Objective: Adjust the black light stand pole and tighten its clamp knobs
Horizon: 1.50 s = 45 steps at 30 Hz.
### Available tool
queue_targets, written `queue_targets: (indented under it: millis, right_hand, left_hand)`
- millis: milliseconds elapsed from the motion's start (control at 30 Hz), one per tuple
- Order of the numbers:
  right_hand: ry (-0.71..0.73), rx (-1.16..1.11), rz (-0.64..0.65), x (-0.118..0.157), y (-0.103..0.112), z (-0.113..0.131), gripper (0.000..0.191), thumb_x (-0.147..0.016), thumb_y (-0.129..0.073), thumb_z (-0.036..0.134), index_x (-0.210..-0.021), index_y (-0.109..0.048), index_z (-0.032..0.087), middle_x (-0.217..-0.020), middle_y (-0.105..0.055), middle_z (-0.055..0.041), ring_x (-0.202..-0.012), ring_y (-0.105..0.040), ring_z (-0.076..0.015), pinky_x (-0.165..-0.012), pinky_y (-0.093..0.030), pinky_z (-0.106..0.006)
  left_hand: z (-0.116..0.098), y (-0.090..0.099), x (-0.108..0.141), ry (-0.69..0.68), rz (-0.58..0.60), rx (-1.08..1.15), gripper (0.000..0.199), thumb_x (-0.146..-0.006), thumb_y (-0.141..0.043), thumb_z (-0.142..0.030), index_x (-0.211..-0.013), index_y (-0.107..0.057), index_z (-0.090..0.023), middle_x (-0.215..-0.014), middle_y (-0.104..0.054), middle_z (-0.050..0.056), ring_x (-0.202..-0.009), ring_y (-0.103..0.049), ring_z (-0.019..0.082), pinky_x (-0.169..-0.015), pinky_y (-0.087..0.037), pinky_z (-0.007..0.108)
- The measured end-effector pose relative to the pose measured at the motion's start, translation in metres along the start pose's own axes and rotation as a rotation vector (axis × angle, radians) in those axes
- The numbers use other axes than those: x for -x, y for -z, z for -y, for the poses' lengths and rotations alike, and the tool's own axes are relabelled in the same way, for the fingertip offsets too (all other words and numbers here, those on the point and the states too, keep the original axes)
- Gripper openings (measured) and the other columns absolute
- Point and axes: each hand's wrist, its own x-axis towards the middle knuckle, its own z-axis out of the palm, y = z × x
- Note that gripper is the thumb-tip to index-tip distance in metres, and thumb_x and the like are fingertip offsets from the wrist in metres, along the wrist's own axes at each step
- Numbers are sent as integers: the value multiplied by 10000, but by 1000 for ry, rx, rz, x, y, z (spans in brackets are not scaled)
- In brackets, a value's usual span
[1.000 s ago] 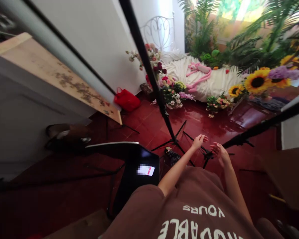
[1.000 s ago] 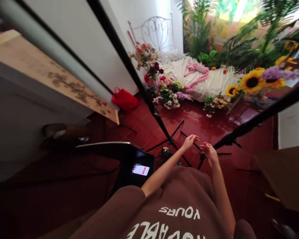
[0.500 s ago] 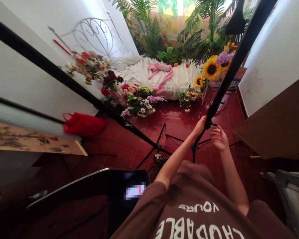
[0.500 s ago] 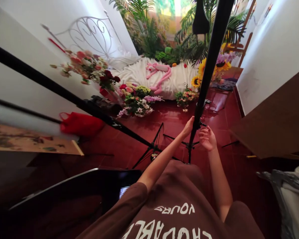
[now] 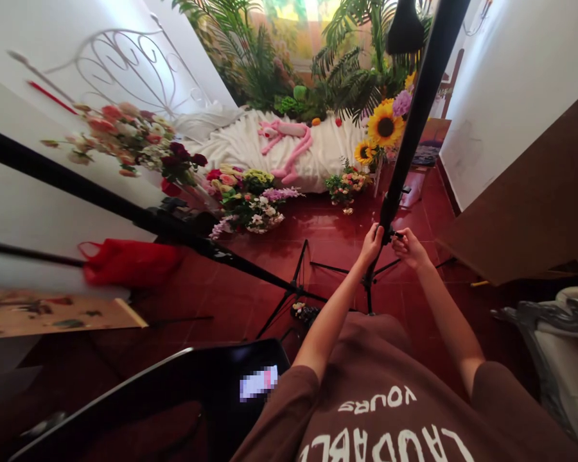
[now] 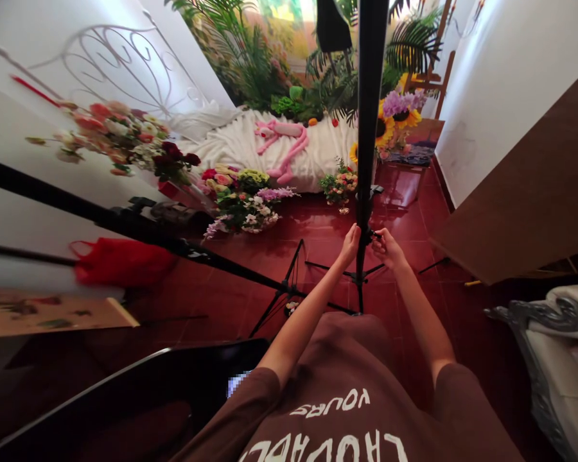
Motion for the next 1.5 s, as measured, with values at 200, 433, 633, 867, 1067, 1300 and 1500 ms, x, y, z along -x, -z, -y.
queue_targets:
  millis: [200,433,633,867,1067,1300,1500]
  right_hand:
    - [170,276,-138,1,1,-6,381,-732,-664,484,-608,-449,194,-543,-480,61,-363,-268,-14,-324,-184,-157]
    - [291,726,-94,11,12,9,417,-757,-610,608,-749,-555,195,-626,-522,39,-475,-427,-66,-449,-346,-212]
    - [369,984,2,17,18,22,416,-783,-610,611,-869,-536,210,-664,-503,44,-556,-469,-99,-525,-395,-235]
    - [840,1358,-378,21,23,11,183,-876,-556,397,-812,-605,233,-840,-554,-39,-678,-505,-145,-617,-410,-273]
    - [957,1238,-509,25,6,13,140,-889,-531,350,-912,-648,276,-912,-583,-48,-735,-528,-178,-717,-469,-317]
    - [766,1253,-332,-2,-43,7,254,-812,-659,463,-921,-622,236,-930,-660,-93,-947,-610,-267,-821,-480,-379]
    - [544,1006,-546,-31,-61,6,299,-725,-737,470,-650,-572,233,-633,-575,-50,-726,-635,-238,-572,-461,-318]
  left_hand:
    - [-1,-3,2,-13,-22,-33,624,-790,-396,-783,-848,-544,-180,-705,-531,-4,-631,-484,102,-604,-426,216]
    - [1,-1,-2,14,-35,-102,591,-818,-411,-743,-859,-572,-176,-762,-589,27,-728,-543,129,-698,-468,239]
    - [-1,1,-3,-12,-19,-101,580,-831,-409,-731,-879,-574,-177,-788,-598,24,-744,-553,125,-716,-466,231]
    - [0,0,-1,42,-29,-87,594,-812,-419,-744,-883,-579,-177,-774,-611,36,-737,-581,134,-685,-475,233]
    - [-1,-1,0,42,-36,-20,553,-811,-469,-716,-865,-587,-178,-754,-607,25,-693,-571,123,-645,-469,227]
    - [8,-1,-2,48,-36,88,573,-849,-451,-679,-988,-626,-151,-953,-678,64,-915,-626,150,-852,-496,251]
    - [-3,-9,-3,151,-117,277,525,-963,-324,-541,-1130,-620,-141,-1037,-682,93,-1048,-619,182,-818,-523,259]
